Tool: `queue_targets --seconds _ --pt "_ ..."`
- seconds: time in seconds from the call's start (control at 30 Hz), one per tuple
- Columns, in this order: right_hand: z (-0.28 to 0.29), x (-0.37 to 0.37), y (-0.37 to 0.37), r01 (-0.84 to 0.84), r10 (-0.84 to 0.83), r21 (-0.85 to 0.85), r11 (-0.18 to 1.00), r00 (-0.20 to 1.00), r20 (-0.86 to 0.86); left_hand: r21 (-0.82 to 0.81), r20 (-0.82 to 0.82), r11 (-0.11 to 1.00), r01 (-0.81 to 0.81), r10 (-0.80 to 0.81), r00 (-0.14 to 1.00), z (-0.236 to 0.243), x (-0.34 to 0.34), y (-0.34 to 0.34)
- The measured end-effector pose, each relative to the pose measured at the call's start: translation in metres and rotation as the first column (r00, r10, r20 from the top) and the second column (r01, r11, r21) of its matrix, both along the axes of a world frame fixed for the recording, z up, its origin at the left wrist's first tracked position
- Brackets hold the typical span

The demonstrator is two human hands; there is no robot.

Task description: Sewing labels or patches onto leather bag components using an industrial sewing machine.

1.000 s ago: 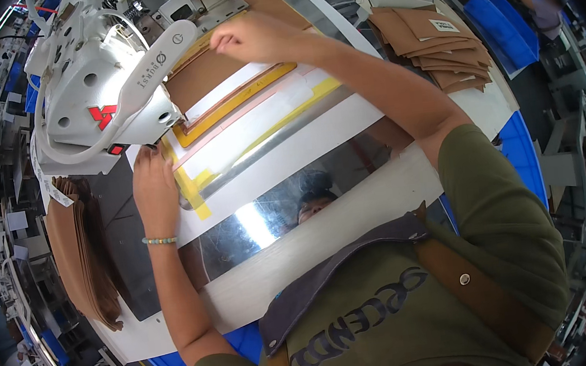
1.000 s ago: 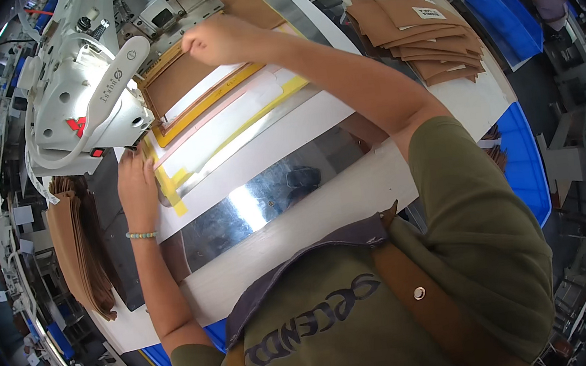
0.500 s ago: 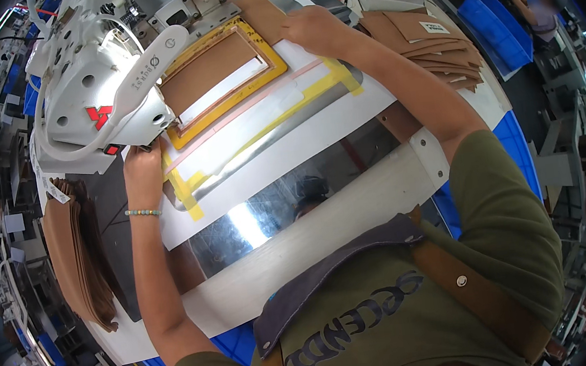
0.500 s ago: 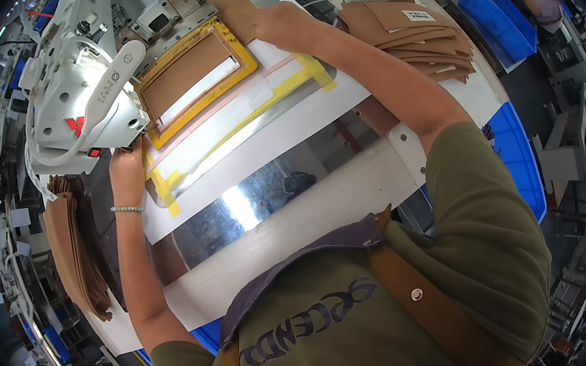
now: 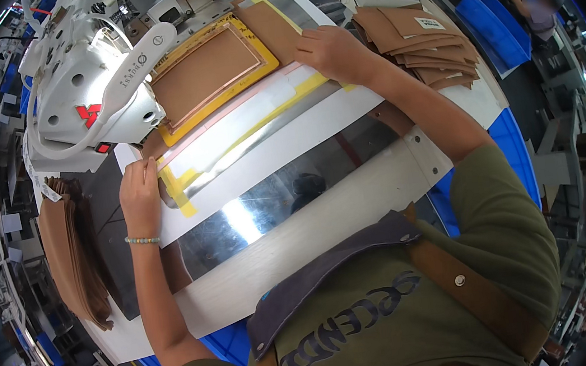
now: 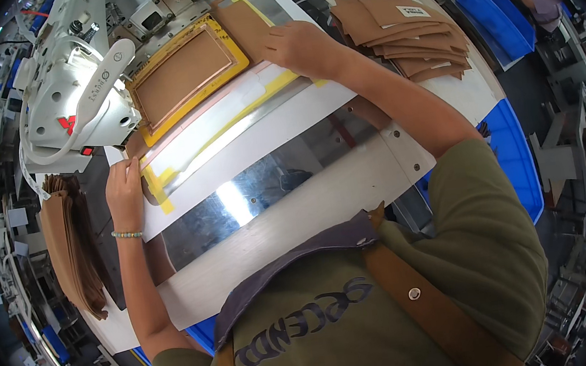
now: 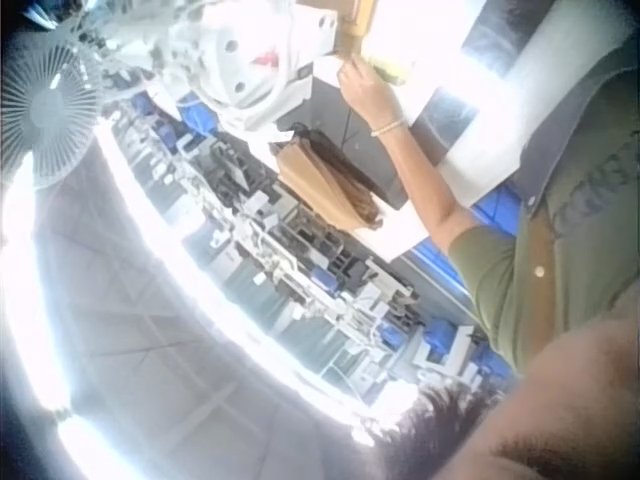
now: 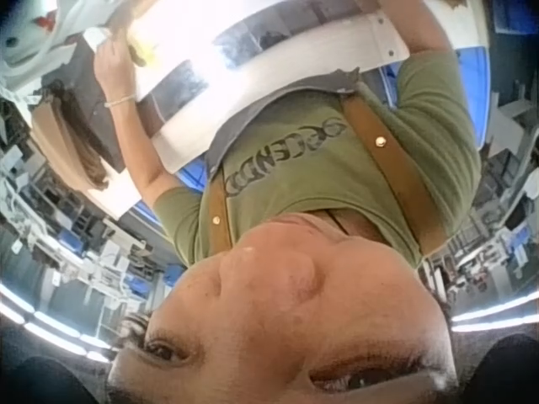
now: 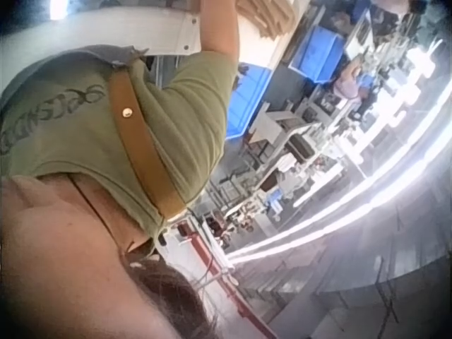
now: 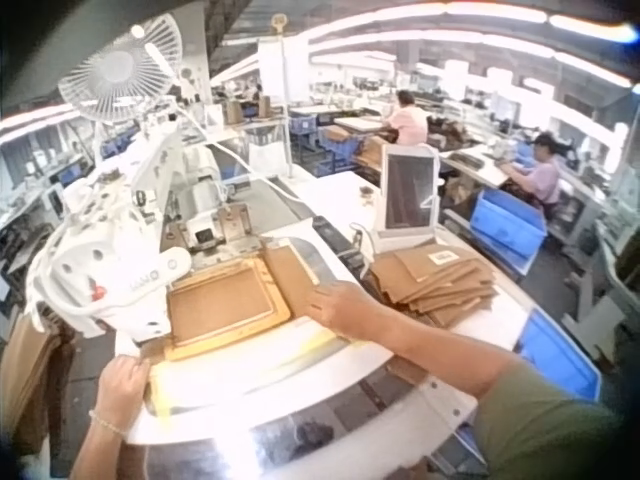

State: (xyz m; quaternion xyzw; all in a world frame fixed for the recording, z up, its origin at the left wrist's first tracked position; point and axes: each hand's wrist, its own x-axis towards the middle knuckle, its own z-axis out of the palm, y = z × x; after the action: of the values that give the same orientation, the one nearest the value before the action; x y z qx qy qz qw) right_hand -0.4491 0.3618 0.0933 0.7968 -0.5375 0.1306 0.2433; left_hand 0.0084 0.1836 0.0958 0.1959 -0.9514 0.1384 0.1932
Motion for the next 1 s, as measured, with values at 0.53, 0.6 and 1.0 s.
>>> queue_targets --seconds 0.53,0.6,1.0 --pt "-0.012 0.025 0.044 0.281 -0.329 0.333 0.900 0.939 0.097 0.348 0.059 0.924 -0.156 0.144 0.988 -0.009 0.000 0.039" --pt "-0.014 0.025 0.043 0.342 -0.373 0.306 0.888 0.927 0.047 0.340 0.024 0.930 -0.136 0.136 0.990 -0.011 0.001 0.040" --pt "-0.018 0.020 0.044 0.309 -0.353 0.294 0.904 0.930 0.107 0.357 0.023 0.922 -0.153 0.155 0.988 -0.017 0.002 0.037"
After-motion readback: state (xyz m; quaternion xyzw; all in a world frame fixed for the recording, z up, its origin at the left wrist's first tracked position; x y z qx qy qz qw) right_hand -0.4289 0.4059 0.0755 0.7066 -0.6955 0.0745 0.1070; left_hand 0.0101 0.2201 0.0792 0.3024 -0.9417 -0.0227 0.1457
